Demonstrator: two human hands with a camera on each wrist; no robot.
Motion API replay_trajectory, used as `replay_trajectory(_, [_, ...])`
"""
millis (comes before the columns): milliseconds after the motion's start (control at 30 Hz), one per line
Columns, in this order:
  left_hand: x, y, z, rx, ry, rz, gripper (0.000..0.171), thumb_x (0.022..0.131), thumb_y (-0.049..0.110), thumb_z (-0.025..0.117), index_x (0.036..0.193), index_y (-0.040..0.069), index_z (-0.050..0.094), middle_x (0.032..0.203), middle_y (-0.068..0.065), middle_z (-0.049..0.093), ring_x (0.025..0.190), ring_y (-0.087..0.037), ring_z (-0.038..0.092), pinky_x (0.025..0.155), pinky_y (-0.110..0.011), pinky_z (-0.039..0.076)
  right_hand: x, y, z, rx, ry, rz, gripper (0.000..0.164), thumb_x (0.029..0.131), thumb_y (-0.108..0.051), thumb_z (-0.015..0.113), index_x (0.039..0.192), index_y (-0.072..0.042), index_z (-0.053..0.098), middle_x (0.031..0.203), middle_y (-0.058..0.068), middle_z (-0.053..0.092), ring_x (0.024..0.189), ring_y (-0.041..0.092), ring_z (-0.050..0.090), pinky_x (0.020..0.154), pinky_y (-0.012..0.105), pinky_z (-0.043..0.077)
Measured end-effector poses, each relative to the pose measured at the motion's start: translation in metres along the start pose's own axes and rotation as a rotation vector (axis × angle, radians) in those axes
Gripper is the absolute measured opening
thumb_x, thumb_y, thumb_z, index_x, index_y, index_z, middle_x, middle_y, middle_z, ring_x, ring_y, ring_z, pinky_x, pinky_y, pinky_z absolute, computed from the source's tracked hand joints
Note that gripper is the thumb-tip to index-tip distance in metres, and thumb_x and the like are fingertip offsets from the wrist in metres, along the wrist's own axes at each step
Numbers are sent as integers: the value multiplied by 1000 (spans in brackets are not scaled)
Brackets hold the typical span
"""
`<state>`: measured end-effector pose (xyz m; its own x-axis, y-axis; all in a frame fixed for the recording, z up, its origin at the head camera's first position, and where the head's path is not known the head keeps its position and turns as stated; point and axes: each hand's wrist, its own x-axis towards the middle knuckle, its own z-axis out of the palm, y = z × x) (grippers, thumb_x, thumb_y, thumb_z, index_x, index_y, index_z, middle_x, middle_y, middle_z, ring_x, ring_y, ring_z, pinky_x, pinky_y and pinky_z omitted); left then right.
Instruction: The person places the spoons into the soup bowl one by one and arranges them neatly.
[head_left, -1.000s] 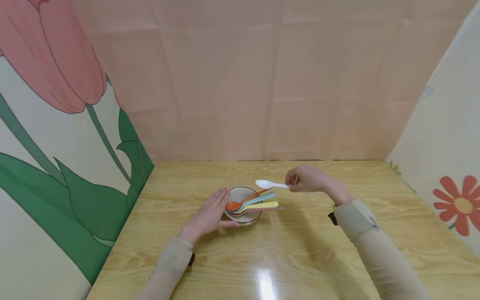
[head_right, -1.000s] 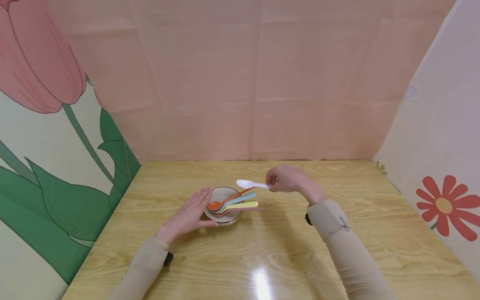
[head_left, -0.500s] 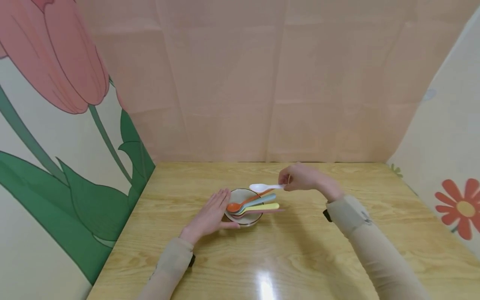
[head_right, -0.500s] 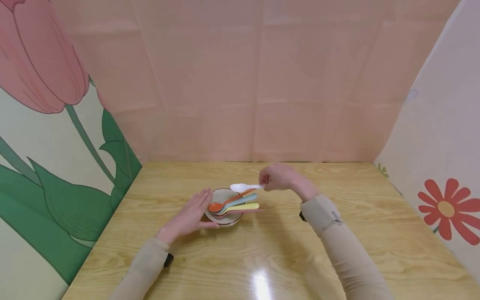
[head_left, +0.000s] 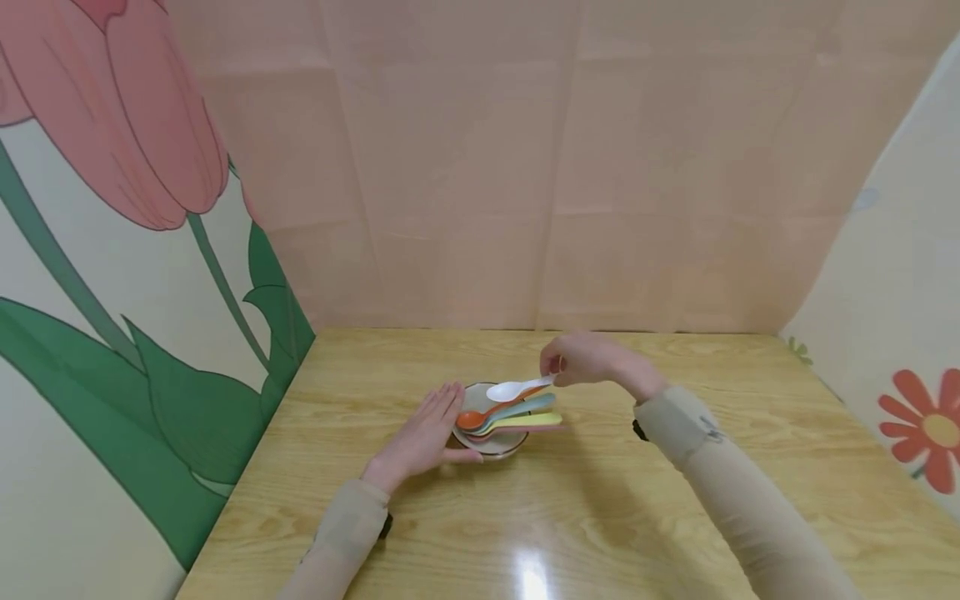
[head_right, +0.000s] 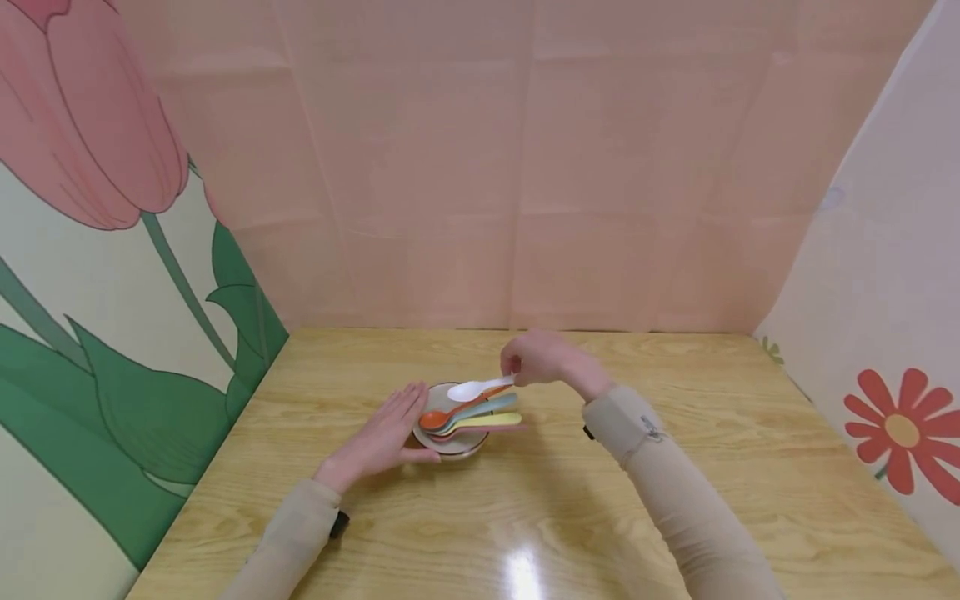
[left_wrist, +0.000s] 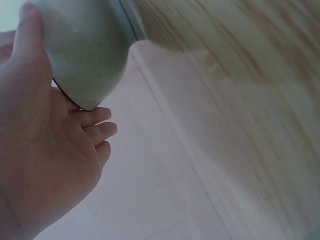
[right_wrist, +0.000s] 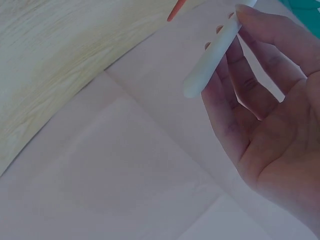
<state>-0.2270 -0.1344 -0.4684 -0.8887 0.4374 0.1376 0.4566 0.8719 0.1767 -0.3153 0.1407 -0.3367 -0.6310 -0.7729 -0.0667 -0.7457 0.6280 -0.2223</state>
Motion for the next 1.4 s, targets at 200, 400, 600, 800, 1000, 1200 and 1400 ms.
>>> replay_trajectory(200, [0, 1, -1, 4, -7, -2, 111, 75, 77, 46, 150, 1, 14, 157, -17, 16, 147, -30, 14, 122, -42, 15, 11, -6, 1, -46, -13, -16, 8, 77, -7, 70, 82, -13, 67, 81, -1, 65, 73, 10, 52, 64, 22, 44])
replay_trajectory(400, [0, 2, -3, 12, -7, -4, 110, 75, 78, 43, 150, 1, 14, 157, -16, 16, 147, -30, 15, 122, -41, 15, 20, -11, 2, -92, -29, -16, 8, 77, -9, 72, 80, -15, 67, 80, -2, 65, 73, 10, 52, 65, 22, 43])
replay_trajectory(600, [0, 3, -3, 25, -3, 4, 109, 76, 77, 45, 149, 1, 15, 157, -16, 15, 146, -31, 15, 122, -42, 15, 28, -16, 4, -92, -73, -14, 9, 78, -8, 71, 81, -15, 67, 82, -3, 64, 75, 10, 51, 66, 23, 42])
replay_trajectory(800, [2, 2, -2, 21, -19, -10, 110, 75, 78, 44, 150, 3, 13, 158, -14, 14, 147, -28, 12, 122, -40, 14, 37, -18, 8, -130, -88, -6, 9, 78, -9, 70, 82, -17, 69, 84, -2, 65, 75, 10, 52, 65, 23, 43])
replay_trajectory(1000, [1, 1, -1, 17, -17, -14, 110, 75, 78, 44, 150, 4, 13, 158, -14, 14, 147, -27, 12, 122, -41, 15, 46, -20, 12, -165, -100, 6, 11, 78, -8, 70, 80, -18, 69, 81, -3, 64, 74, 11, 51, 63, 22, 41])
replay_trajectory(1200, [1, 1, -2, 19, -12, -11, 111, 74, 80, 41, 150, 4, 13, 158, -14, 15, 147, -28, 13, 122, -41, 15, 52, -22, 15, -181, -125, 12, 12, 78, -7, 71, 83, -18, 69, 83, -4, 64, 77, 11, 52, 67, 25, 45])
replay_trajectory(1400, [2, -1, 0, 23, -6, -3, 111, 75, 80, 40, 150, 3, 14, 158, -15, 15, 147, -28, 13, 122, -41, 15, 57, -24, 17, -170, -124, 3, 13, 78, -8, 72, 86, -18, 70, 86, -3, 66, 78, 11, 54, 70, 26, 48])
